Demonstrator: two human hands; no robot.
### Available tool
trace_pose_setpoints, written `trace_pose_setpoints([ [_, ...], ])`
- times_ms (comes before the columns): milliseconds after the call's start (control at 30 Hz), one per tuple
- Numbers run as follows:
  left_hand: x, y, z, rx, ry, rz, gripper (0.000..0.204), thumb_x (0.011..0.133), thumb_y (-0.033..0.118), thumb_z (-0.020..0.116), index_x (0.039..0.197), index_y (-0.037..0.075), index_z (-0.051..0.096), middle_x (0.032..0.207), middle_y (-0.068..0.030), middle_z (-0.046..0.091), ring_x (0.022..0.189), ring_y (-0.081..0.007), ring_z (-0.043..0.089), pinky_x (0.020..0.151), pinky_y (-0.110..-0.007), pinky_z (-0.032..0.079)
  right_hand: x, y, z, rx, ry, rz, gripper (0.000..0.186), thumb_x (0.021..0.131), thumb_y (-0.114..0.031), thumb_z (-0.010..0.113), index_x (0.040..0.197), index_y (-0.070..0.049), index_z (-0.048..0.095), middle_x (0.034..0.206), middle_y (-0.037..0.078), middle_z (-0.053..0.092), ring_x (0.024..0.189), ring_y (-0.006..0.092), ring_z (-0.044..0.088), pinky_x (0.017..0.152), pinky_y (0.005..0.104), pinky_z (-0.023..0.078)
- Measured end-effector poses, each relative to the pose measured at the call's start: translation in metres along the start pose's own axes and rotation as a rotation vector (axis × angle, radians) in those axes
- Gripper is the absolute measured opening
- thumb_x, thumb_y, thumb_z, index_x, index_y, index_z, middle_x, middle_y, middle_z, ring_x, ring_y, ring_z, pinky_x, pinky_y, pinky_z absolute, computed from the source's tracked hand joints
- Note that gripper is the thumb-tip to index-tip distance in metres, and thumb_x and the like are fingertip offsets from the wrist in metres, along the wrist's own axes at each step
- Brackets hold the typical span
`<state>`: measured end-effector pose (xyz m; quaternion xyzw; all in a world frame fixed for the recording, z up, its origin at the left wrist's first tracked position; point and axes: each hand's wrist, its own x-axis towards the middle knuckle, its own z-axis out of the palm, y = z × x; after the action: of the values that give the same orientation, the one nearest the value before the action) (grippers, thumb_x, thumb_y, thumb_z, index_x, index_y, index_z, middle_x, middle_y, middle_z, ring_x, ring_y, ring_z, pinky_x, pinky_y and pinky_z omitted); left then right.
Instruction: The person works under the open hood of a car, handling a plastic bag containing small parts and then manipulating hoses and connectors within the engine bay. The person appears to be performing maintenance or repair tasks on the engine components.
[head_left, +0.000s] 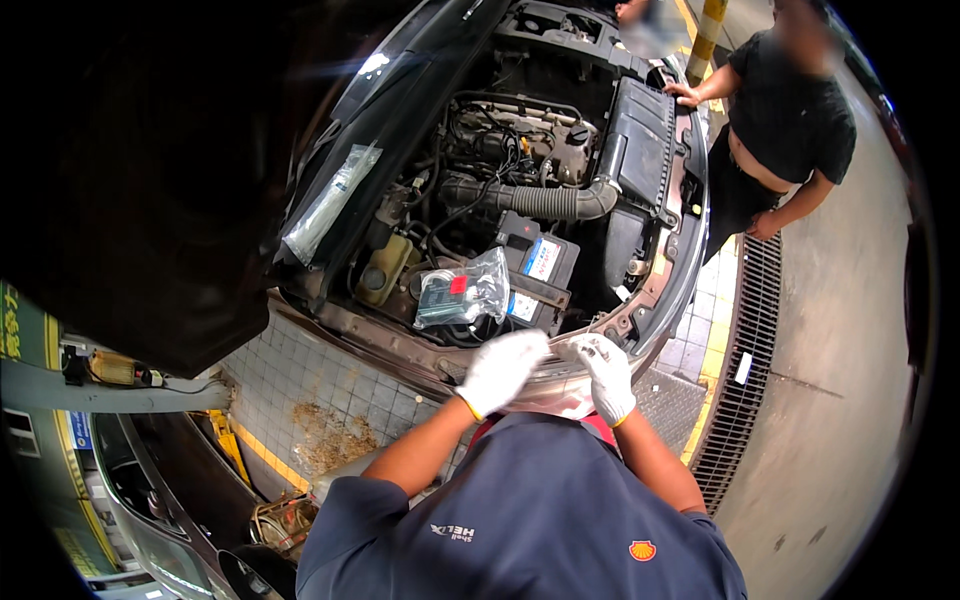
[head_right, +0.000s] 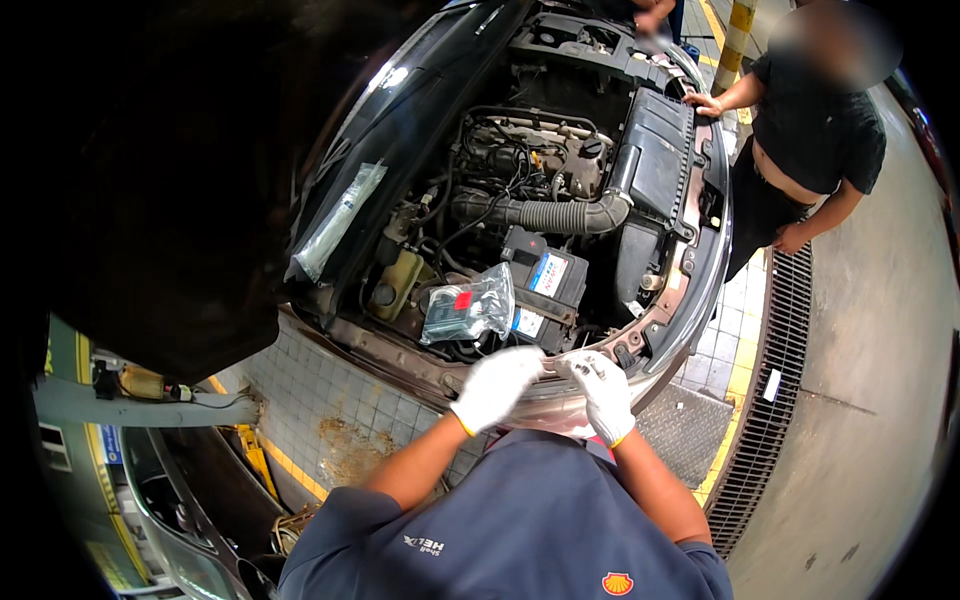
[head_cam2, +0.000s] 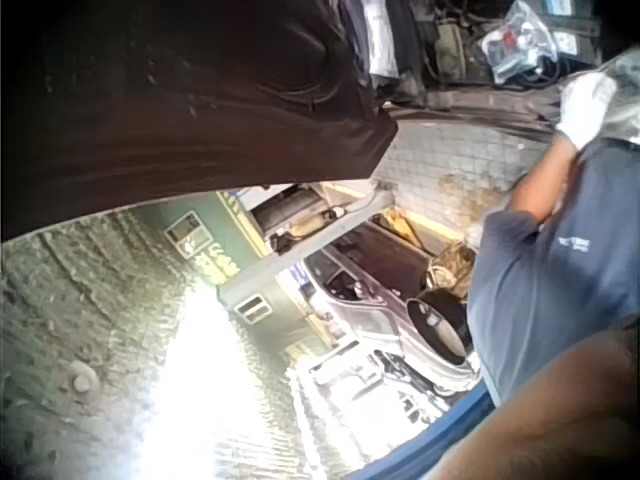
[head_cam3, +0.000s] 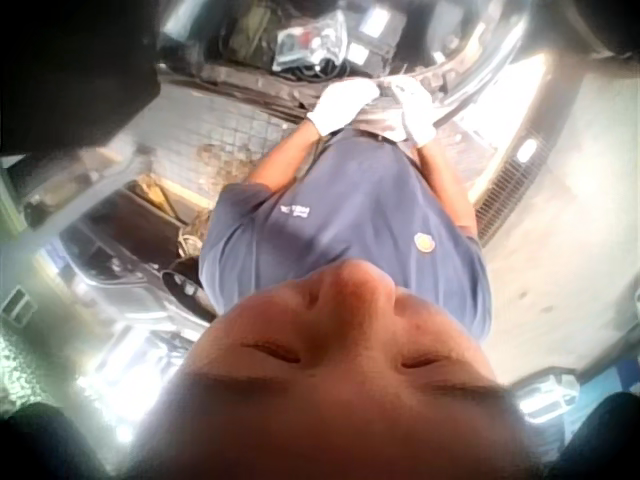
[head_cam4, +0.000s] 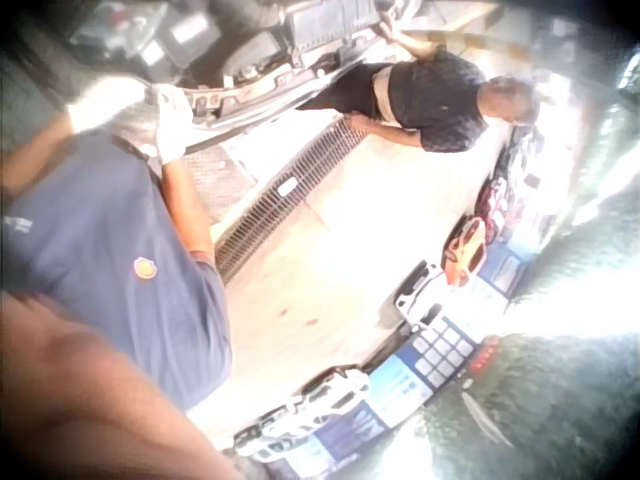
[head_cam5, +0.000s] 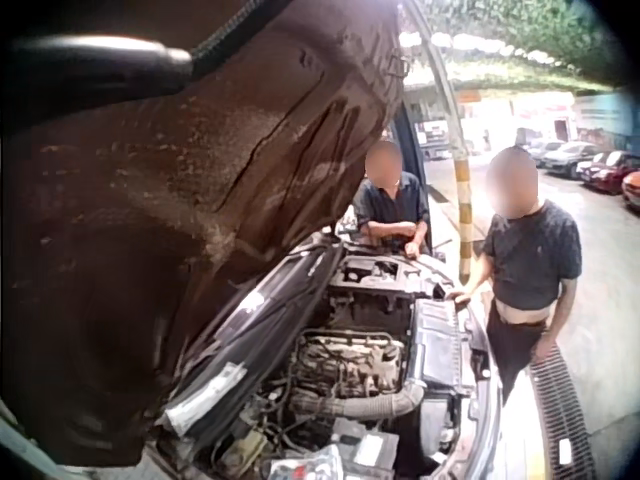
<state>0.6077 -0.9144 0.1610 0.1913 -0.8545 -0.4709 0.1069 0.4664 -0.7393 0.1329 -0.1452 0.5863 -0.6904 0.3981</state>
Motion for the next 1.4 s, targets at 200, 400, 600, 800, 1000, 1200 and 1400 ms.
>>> trace_pose_setpoints([
  [200, 0.127, -0.072, -0.103, 0.442, 0.423, 0.002, 0.042, 0.107, 0.03, 0.058, 0.135, 0.001, 0.068, 0.138, -0.0203, 0.068, 0.131, -0.0373, 0.063, 0.114, -0.044, 0.047, 0.019, 0.004, -0.01, 0.015, 0.019, 0.041, 0.019, 0.105, -0.011, 0.063, 0.114, 0.003, 0.073, 0.097, 0.006, 0.074, 0.091, 0.0133, 0.067, 0.089, 0.0291, 0.053],
  [400, 0.189, -0.168, -0.124, 0.513, 0.128, -0.392, 0.052, 0.105, 0.042, 0.055, 0.142, 0.008, 0.067, 0.143, -0.0179, 0.067, 0.136, -0.0367, 0.06, 0.117, -0.044, 0.044, 0.044, 0.035, -0.02, 0.05, 0.008, 0.164, 0.018, 0.105, -0.009, 0.064, 0.115, 0.003, 0.073, 0.101, 0.006, 0.075, 0.093, 0.0126, 0.068, 0.089, 0.0284, 0.054],
  [600, 0.187, -0.187, -0.096, 0.286, -0.189, -0.599, 0.053, 0.102, 0.042, 0.056, 0.142, 0.01, 0.067, 0.139, -0.0193, 0.069, 0.128, -0.0377, 0.065, 0.108, -0.044, 0.05, 0.086, 0.028, -0.01, -0.142, -0.105, 0.184, 0.018, 0.104, -0.006, 0.065, 0.118, 0.003, 0.073, 0.115, 0.007, 0.075, 0.103, 0.0138, 0.069, 0.096, 0.0281, 0.053],
  [800, 0.191, -0.233, -0.109, 0.432, -0.547, -0.476, 0.055, 0.107, 0.04, 0.053, 0.146, 0.002, 0.061, 0.145, -0.0205, 0.065, 0.126, -0.0331, 0.067, 0.108, -0.042, 0.051, 0.145, 0.04, 0.026, -0.301, -0.413, 0.09, 0.017, 0.099, -0.01, 0.069, 0.113, -0.002, 0.076, 0.147, 0.024, 0.061, 0.135, 0.0363, 0.062, 0.114, 0.0443, 0.047],
  [1000, 0.191, -0.235, -0.114, 0.435, -0.658, -0.326, 0.043, 0.103, 0.019, 0.052, 0.142, 0.003, 0.06, 0.121, -0.0231, 0.074, 0.111, -0.0399, 0.071, 0.096, -0.05, 0.056, 0.188, 0.043, 0.075, -0.593, -0.563, 0.038, 0.014, 0.095, -0.012, 0.073, 0.107, -0.007, 0.078, 0.145, 0.024, 0.063, 0.126, 0.0414, 0.064, 0.11, 0.048, 0.049],
  [1200, 0.178, -0.238, -0.117, 0.429, -0.559, -0.12, 0.044, 0.097, 0.011, 0.059, 0.139, 0.0, 0.062, 0.098, -0.0147, 0.072, 0.107, -0.0315, 0.069, 0.116, -0.046, 0.043, 0.194, 0.05, 0.08, -0.789, -0.677, -0.09, 0.023, 0.089, -0.019, 0.075, 0.11, -0.011, 0.077, 0.155, 0.022, 0.054, 0.133, 0.0473, 0.055, 0.113, 0.0554, 0.044],
  [1400, 0.165, -0.233, -0.113, 0.48, -0.713, -0.306, 0.053, 0.098, 0.027, 0.063, 0.148, 0.011, 0.059, 0.118, -0.0084, 0.075, 0.119, -0.03, 0.067, 0.103, -0.046, 0.049, 0.191, 0.05, 0.1, -0.974, -0.605, -0.184, 0.031, 0.081, -0.023, 0.083, 0.112, -0.019, 0.078, 0.157, 0.016, 0.051, 0.144, 0.0532, 0.042, 0.109, 0.061, 0.043],
])
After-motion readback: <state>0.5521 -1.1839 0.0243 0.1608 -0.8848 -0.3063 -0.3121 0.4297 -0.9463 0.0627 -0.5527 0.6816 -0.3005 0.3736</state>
